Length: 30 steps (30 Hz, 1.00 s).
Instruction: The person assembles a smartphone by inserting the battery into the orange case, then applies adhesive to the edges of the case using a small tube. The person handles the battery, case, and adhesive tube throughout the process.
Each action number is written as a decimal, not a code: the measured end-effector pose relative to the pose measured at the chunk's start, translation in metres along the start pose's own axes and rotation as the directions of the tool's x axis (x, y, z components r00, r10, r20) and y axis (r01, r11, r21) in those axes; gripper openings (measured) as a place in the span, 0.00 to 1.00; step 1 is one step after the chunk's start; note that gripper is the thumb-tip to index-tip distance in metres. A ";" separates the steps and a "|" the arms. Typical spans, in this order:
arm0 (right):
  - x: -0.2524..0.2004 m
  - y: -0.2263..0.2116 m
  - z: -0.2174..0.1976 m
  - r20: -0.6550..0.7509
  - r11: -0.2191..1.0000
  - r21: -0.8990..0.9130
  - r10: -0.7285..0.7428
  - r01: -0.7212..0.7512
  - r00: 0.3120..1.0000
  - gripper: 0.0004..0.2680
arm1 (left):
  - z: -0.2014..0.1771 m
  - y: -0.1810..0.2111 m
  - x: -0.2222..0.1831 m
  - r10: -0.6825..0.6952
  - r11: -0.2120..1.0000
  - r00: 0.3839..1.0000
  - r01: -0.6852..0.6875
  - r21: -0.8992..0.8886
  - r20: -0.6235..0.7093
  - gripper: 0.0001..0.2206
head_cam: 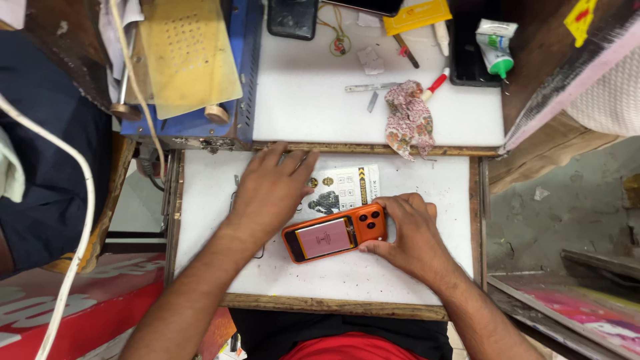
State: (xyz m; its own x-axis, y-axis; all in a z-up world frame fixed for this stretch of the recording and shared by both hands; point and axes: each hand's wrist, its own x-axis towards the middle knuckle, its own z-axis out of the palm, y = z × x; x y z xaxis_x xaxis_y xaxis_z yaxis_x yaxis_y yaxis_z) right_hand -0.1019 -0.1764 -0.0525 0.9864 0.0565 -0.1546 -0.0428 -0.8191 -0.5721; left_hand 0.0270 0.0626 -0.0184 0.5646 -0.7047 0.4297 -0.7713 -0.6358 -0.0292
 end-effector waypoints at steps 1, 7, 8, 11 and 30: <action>0.000 0.000 0.001 -0.009 1.000 0.006 -0.005 0.005 1.000 0.33 | -0.004 -0.008 -0.010 -0.058 0.995 0.998 0.060 -0.080 0.031 0.16; -0.003 0.006 0.008 -0.074 0.996 0.077 -0.037 0.043 0.997 0.28 | -0.012 -0.045 -0.055 -0.717 0.676 0.551 0.699 0.232 0.427 0.13; -0.003 0.007 0.010 -0.096 0.993 0.101 -0.054 0.064 0.994 0.27 | -0.008 -0.045 -0.060 -0.700 0.702 0.607 0.681 0.208 0.376 0.12; -0.002 0.010 0.011 -0.129 0.989 0.114 -0.076 0.091 0.989 0.26 | 0.008 -0.041 -0.066 -0.662 0.742 0.696 0.660 0.115 0.277 0.09; -0.002 0.008 0.009 -0.087 0.993 0.101 -0.059 0.067 0.994 0.28 | -0.033 0.058 -0.017 -0.121 0.607 0.978 0.209 -0.767 0.171 0.09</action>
State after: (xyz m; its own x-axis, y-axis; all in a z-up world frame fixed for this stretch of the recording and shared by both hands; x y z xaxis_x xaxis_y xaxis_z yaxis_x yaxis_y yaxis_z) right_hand -0.1056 -0.1781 -0.0640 0.9973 0.0544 -0.0499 0.0080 -0.7515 -0.6596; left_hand -0.0376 0.0481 0.0026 0.6956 -0.6660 0.2695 -0.5755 -0.2919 0.7640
